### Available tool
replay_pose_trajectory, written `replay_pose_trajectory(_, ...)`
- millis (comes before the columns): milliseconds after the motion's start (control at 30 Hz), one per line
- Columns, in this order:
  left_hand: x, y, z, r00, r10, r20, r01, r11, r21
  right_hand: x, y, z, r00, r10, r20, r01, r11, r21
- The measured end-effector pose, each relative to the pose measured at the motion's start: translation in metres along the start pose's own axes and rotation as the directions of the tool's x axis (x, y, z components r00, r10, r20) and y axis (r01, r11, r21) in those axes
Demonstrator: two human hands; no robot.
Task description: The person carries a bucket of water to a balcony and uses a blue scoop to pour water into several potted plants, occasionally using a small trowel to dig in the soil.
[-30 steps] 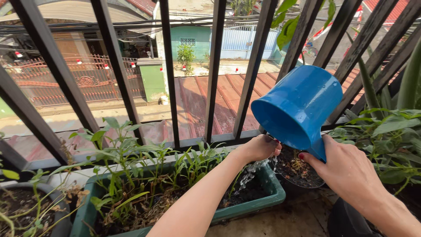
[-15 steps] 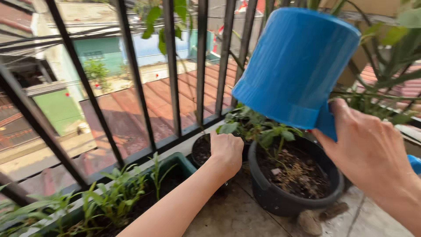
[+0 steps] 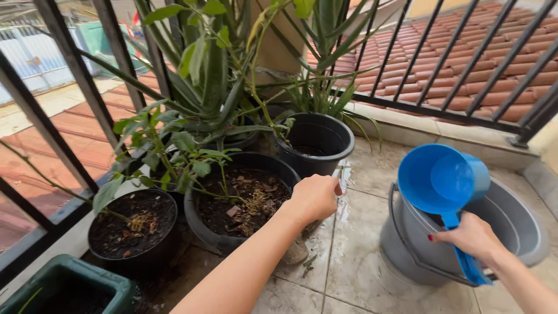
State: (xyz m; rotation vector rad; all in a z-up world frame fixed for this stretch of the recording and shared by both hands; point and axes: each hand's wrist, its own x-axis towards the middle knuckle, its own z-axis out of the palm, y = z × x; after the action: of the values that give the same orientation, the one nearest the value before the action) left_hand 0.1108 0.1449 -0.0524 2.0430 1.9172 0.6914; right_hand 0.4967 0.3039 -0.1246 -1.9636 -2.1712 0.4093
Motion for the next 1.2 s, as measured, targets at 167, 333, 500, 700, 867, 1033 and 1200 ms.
replay_pose_trajectory(167,-0.015,0.005,0.036,0.995,0.102,0.01,-0.099,0.983,-0.155,-0.053,-0.056,-0.01,0.997,0.028,-0.07,-0.039,0.988,-0.147)
replay_pose_trajectory(333,-0.051,0.002,0.053,0.98,0.199,-0.014,-0.195,0.938,-0.288,-0.086,-0.079,-0.002,0.999,0.051,-0.003,-0.051,0.987,-0.154)
replay_pose_trajectory(500,-0.065,-0.006,0.053,0.959,0.279,-0.047,-0.28,0.91,-0.307,-0.078,-0.049,0.055,0.993,-0.001,0.118,0.005,1.0,-0.031)
replay_pose_trajectory(700,-0.082,-0.008,0.023,0.975,0.182,0.13,-0.081,0.831,-0.551,-0.041,0.01,0.086,0.851,-0.155,0.501,-0.147,0.847,0.511)
replay_pose_trajectory(867,-0.096,-0.02,0.0,0.98,0.168,0.108,-0.108,0.899,-0.423,-0.003,0.038,-0.005,0.786,0.138,0.603,-0.082,0.989,-0.119)
replay_pose_trajectory(1033,-0.096,-0.053,-0.02,0.998,0.061,0.002,-0.056,0.926,-0.372,-0.021,-0.016,0.009,0.694,0.084,0.715,0.44,0.737,-0.514)
replay_pose_trajectory(1200,-0.095,-0.096,-0.038,0.991,-0.129,-0.043,0.102,0.915,-0.39,-0.05,-0.066,0.088,0.834,0.111,0.54,0.377,0.6,-0.706)
